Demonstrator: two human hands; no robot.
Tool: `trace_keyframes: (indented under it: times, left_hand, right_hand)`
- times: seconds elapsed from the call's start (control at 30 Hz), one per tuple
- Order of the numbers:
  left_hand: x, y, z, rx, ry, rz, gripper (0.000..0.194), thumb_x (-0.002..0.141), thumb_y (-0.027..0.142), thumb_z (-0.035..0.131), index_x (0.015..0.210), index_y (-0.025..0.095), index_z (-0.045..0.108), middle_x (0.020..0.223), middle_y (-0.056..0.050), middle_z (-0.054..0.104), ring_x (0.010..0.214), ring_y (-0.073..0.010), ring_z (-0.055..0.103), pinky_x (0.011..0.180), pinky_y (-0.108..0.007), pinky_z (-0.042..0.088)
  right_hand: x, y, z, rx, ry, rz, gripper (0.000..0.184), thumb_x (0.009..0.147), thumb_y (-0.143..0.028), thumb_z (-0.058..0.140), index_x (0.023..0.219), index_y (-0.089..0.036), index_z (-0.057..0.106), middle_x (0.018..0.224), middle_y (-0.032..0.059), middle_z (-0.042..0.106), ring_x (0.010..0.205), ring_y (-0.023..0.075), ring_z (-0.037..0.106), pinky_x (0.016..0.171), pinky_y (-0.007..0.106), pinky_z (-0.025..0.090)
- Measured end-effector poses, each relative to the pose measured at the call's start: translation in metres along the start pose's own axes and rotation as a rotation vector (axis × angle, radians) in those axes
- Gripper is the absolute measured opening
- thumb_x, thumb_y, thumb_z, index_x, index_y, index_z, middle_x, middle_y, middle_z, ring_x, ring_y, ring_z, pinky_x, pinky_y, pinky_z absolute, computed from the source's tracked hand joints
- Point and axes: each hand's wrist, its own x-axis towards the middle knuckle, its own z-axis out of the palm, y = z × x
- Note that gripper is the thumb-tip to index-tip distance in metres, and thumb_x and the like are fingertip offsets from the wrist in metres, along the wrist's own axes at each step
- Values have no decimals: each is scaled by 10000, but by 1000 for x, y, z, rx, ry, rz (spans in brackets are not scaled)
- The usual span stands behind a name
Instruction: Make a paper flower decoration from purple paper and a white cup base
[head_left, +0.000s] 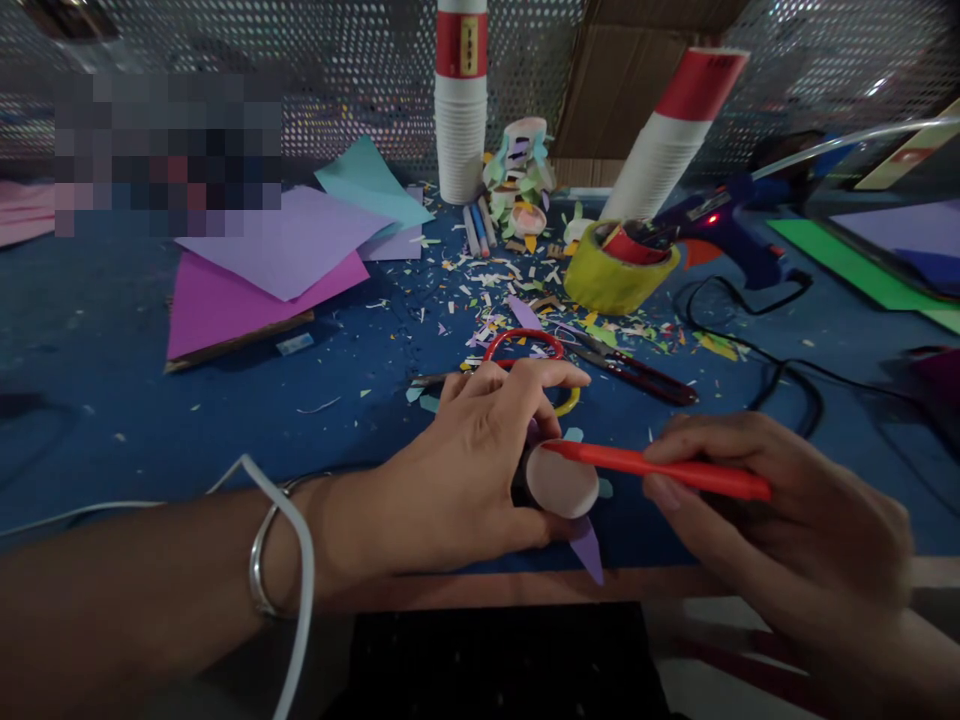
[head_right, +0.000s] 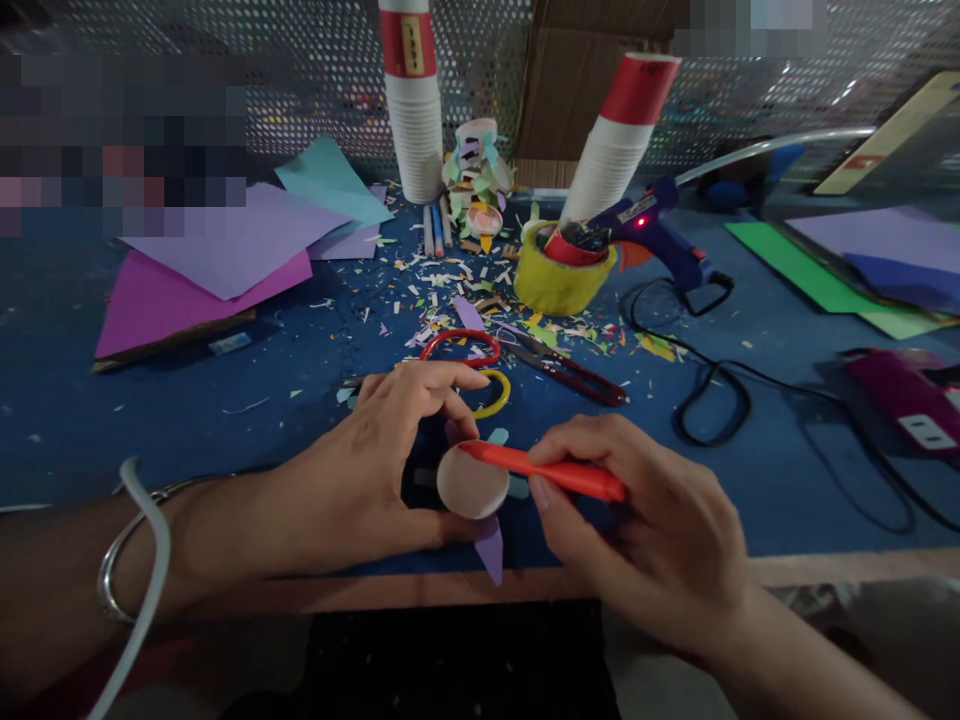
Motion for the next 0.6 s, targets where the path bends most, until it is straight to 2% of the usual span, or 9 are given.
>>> trace_keyframes:
  times: [0.3, 0.5, 0.6]
  left_hand:
    - [1, 0, 0, -37, 8, 5, 813, 689, 432, 831, 1376, 299, 418, 1106, -49, 654, 1170, -341, 551, 988, -510, 319]
    - [2, 1, -1, -5, -29, 3, 840, 689, 456, 838, 1380, 266, 399, 1092, -52, 670, 1167, -346, 554, 971, -499, 315]
    - [2, 1, -2, -13, -21, 4, 842, 671, 438, 849, 1372, 276, 412, 1069, -41, 674, 1141, -344, 570, 962, -488, 318]
  right_hand:
    - [2, 0, 1, 12, -81, -64, 144, 936, -257, 588, 1040, -347, 631, 892, -14, 758, 771, 205, 741, 688, 319, 592]
    - [-4, -5, 3, 52, 4, -36, 178, 933, -222, 603, 1043, -358, 637, 866, -33, 752, 738, 189, 730, 677, 321, 586]
    - [-9, -6, 3, 107, 39, -31, 227, 925, -175, 605, 1052, -362, 620, 876, -38, 750, 720, 185, 709, 739, 359, 586]
